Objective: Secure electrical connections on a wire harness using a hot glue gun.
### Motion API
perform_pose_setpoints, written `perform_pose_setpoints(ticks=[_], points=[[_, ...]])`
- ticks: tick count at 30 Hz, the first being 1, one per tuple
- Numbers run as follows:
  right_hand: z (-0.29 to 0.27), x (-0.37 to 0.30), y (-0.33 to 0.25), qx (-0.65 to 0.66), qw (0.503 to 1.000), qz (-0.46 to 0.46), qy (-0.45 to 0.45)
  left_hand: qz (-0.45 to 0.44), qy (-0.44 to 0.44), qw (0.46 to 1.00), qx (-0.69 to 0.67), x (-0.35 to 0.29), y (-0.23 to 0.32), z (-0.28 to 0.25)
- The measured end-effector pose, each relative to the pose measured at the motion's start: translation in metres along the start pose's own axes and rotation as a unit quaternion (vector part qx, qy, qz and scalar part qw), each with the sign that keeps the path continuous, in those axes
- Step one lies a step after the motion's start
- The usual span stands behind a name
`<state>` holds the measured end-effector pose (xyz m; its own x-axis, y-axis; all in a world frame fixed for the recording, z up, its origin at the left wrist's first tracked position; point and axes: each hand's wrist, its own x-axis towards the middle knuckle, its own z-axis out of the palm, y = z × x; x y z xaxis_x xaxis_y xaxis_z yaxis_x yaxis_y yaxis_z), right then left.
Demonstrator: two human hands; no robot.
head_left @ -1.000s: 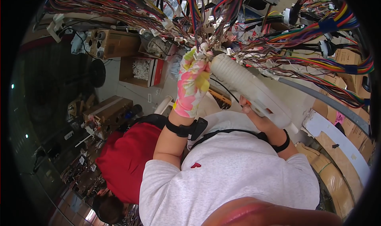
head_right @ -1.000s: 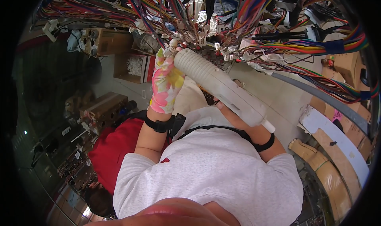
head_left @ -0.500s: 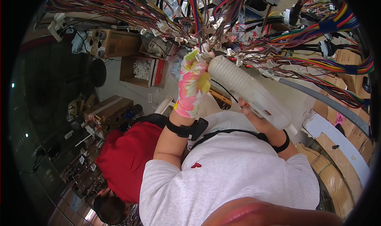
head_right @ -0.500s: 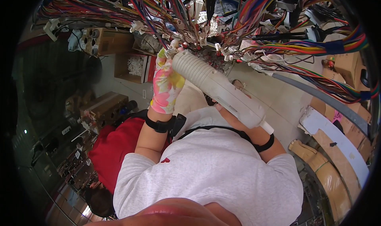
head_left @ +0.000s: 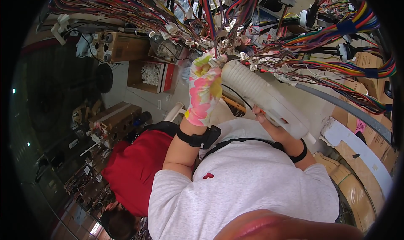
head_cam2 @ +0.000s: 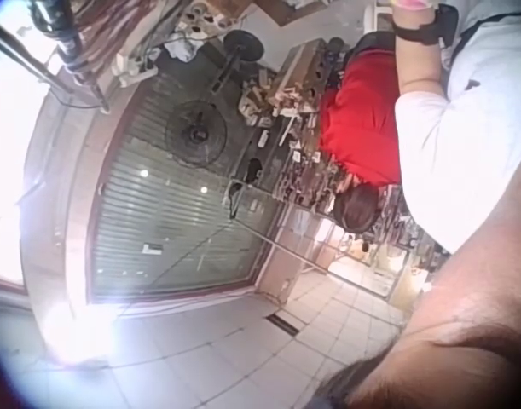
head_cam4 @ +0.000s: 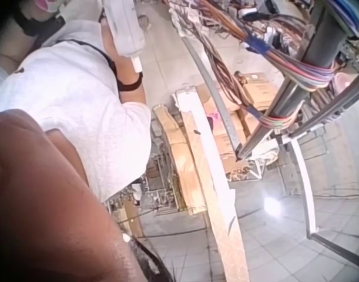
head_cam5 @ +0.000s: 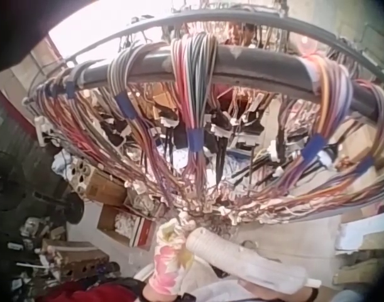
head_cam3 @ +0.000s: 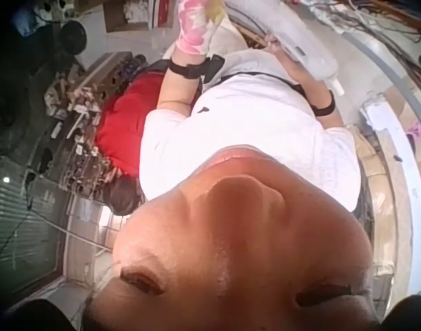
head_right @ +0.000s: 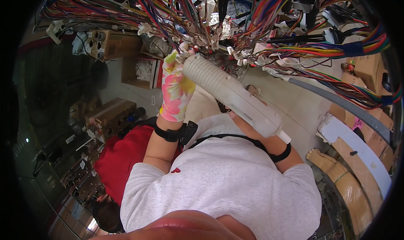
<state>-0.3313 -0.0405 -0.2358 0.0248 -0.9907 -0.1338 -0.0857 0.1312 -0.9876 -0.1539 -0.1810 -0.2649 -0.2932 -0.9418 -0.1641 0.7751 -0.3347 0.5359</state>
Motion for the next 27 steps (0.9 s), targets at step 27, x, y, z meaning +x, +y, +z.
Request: perform_pose_setpoints(ticks=[27], points=[[-0.006,-0.001,0.006,0.032,0.999,0.006,0.018,-0.029,0.079,0.995,0.047,0.0,0.001,0.005]])
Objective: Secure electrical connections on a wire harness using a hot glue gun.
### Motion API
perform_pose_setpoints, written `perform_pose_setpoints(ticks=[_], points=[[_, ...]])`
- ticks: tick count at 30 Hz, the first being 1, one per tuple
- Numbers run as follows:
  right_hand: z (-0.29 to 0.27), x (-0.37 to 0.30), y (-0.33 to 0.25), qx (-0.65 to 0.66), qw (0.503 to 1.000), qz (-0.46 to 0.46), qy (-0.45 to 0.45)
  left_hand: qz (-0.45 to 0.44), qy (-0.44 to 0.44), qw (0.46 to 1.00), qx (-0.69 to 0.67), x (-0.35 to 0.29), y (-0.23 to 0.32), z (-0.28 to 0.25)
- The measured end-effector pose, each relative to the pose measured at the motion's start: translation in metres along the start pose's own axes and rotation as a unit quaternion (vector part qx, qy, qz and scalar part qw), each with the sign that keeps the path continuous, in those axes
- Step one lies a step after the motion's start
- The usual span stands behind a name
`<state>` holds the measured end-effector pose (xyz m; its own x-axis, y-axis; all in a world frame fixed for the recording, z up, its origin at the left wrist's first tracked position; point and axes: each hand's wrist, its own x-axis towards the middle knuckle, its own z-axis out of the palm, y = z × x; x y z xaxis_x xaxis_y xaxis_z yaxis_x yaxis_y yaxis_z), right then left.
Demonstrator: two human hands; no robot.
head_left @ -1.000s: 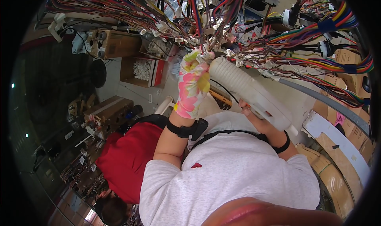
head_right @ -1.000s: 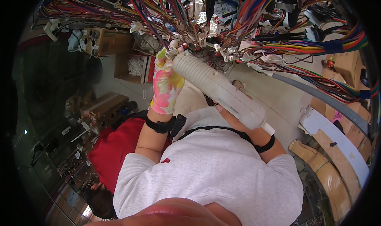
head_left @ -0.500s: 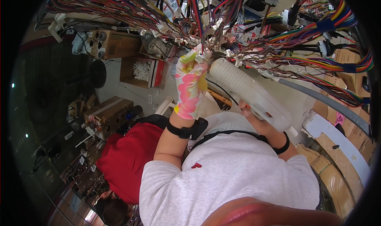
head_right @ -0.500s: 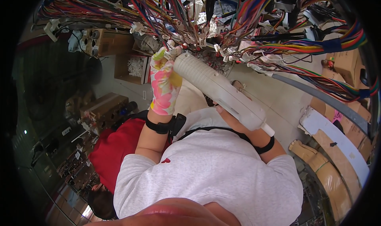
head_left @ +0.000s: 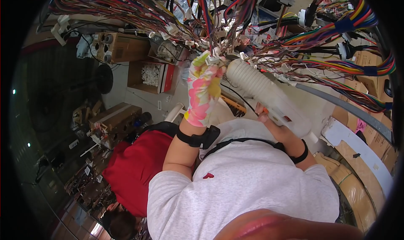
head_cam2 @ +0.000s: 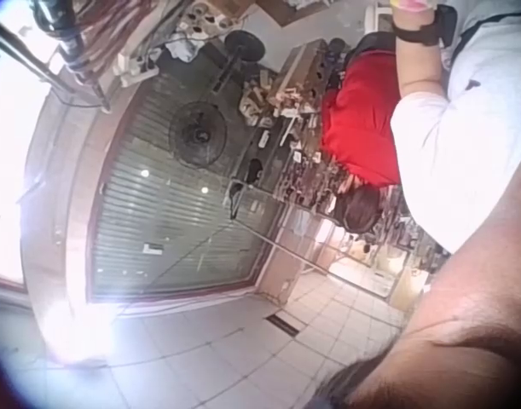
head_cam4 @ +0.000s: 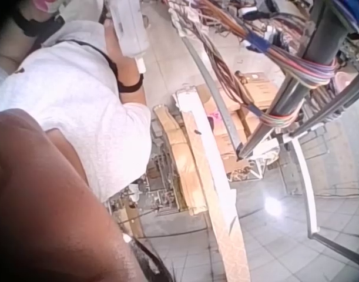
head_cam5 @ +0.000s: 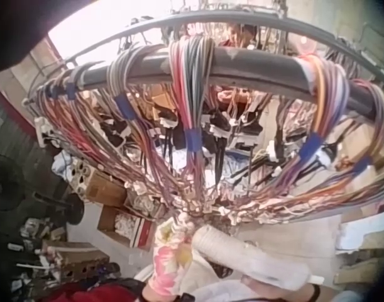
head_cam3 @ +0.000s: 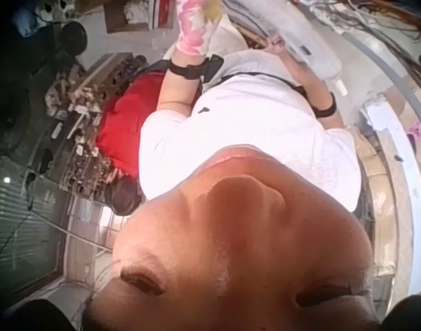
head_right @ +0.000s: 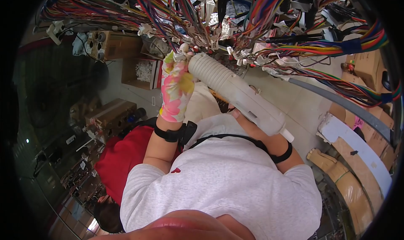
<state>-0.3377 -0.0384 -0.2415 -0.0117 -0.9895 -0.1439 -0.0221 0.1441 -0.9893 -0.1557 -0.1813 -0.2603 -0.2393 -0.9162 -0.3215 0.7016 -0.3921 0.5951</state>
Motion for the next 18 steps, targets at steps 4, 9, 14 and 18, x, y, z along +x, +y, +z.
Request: perform_pose_setpoints(ticks=[4,9,14,18], points=[[0.0,0.002,-0.003,-0.011,1.0,-0.004,-0.014,-0.012,-0.018,1.0,-0.001,0.001,-0.002,-0.005],[-0.002,0.001,0.004,-0.01,1.0,-0.01,0.006,0.001,-0.02,1.0,-0.024,-0.001,0.0,0.003],[-0.004,0.003,0.001,-0.064,0.997,-0.045,0.005,-0.001,-0.025,0.999,-0.026,-0.001,0.001,0.001],[-0.002,0.005,0.005,-0.015,1.0,0.007,-0.004,-0.007,-0.002,1.0,-0.008,-0.003,0.004,0.007]])
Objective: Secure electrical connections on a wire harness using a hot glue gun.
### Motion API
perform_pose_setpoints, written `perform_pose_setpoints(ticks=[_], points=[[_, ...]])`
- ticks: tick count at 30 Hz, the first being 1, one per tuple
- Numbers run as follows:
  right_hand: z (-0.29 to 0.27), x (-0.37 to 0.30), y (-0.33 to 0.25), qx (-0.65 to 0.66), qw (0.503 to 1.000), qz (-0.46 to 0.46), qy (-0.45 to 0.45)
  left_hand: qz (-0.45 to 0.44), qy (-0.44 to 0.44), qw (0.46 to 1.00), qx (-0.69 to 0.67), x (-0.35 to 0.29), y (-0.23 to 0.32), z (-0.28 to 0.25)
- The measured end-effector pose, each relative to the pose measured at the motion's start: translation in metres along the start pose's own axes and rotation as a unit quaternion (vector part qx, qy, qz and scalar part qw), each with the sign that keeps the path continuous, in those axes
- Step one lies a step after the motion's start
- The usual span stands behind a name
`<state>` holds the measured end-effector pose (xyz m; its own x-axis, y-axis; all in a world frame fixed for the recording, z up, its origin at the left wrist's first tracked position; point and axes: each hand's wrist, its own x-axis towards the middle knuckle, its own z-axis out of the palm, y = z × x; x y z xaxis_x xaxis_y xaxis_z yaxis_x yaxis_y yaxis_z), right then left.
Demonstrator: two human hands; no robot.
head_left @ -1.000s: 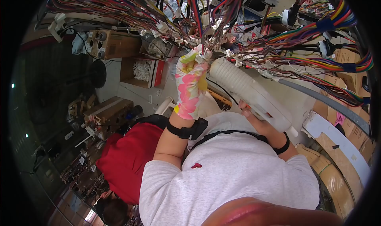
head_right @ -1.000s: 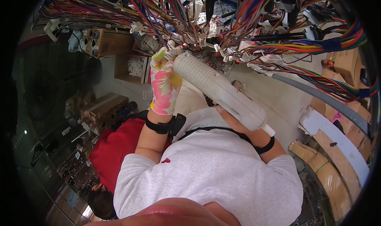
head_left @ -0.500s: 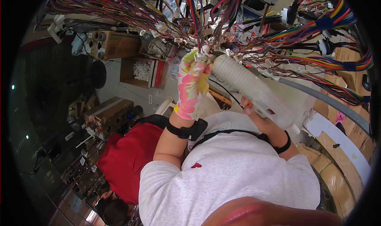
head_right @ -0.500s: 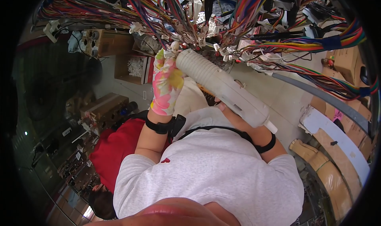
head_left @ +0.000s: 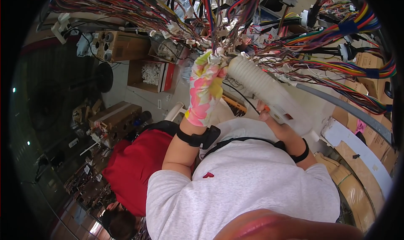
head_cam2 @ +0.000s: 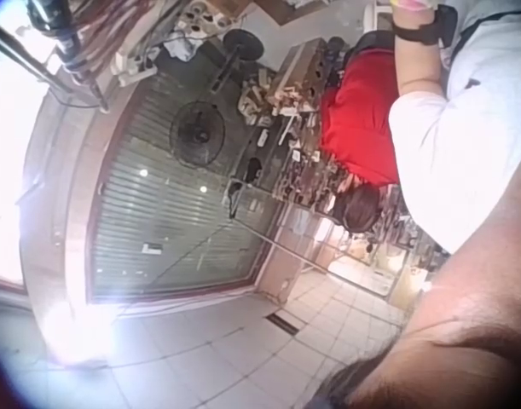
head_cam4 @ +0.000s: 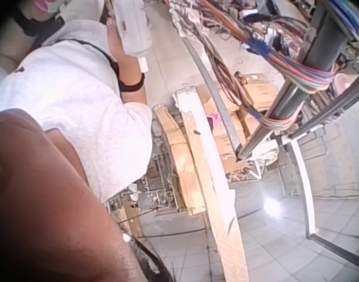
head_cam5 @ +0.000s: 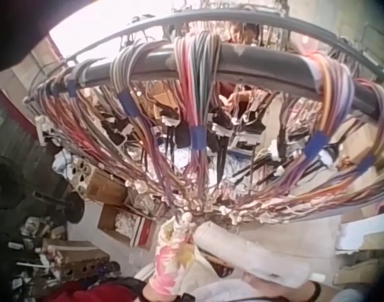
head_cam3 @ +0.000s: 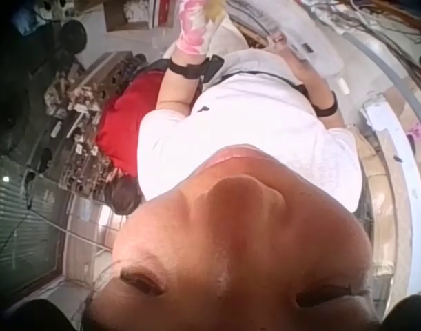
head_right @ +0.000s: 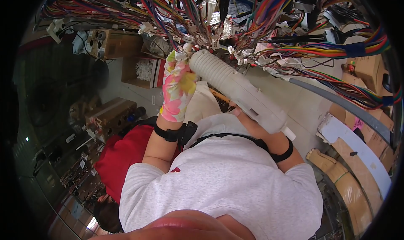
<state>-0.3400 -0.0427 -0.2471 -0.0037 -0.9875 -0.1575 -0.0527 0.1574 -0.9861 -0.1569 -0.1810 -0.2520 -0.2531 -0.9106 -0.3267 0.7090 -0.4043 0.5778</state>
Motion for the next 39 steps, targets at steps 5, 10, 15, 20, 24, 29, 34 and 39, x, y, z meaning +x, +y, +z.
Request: perform_pose_setpoints(ticks=[5,10,15,20,24,29,34,39], points=[[-0.001,0.0,0.002,-0.009,1.0,-0.004,0.0,-0.02,-0.032,0.999,0.007,0.007,-0.002,-0.016],[-0.008,-0.001,0.008,-0.022,1.0,0.0,-0.015,-0.019,-0.062,0.998,-0.024,0.005,-0.001,-0.011],[0.0,0.001,-0.019,0.044,0.999,0.015,0.008,-0.054,-0.054,0.996,-0.051,0.008,-0.002,-0.016],[-0.002,0.003,-0.017,-0.045,0.997,-0.056,0.016,-0.078,-0.048,0.995,-0.04,0.007,0.001,-0.007],[-0.002,0.003,-0.004,-0.045,0.997,-0.054,0.024,-0.105,-0.025,0.993,-0.05,0.008,0.003,-0.013],[-0.001,0.004,-0.007,-0.057,0.996,-0.063,0.033,-0.109,-0.027,0.992,-0.058,0.01,0.003,-0.022],[-0.003,0.006,-0.009,-0.137,0.989,-0.047,0.016,-0.135,-0.045,0.985,-0.099,0.009,0.003,-0.026],[0.001,0.003,-0.007,-0.092,0.994,-0.018,0.055,-0.14,-0.059,0.978,-0.146,0.01,0.001,-0.027]])
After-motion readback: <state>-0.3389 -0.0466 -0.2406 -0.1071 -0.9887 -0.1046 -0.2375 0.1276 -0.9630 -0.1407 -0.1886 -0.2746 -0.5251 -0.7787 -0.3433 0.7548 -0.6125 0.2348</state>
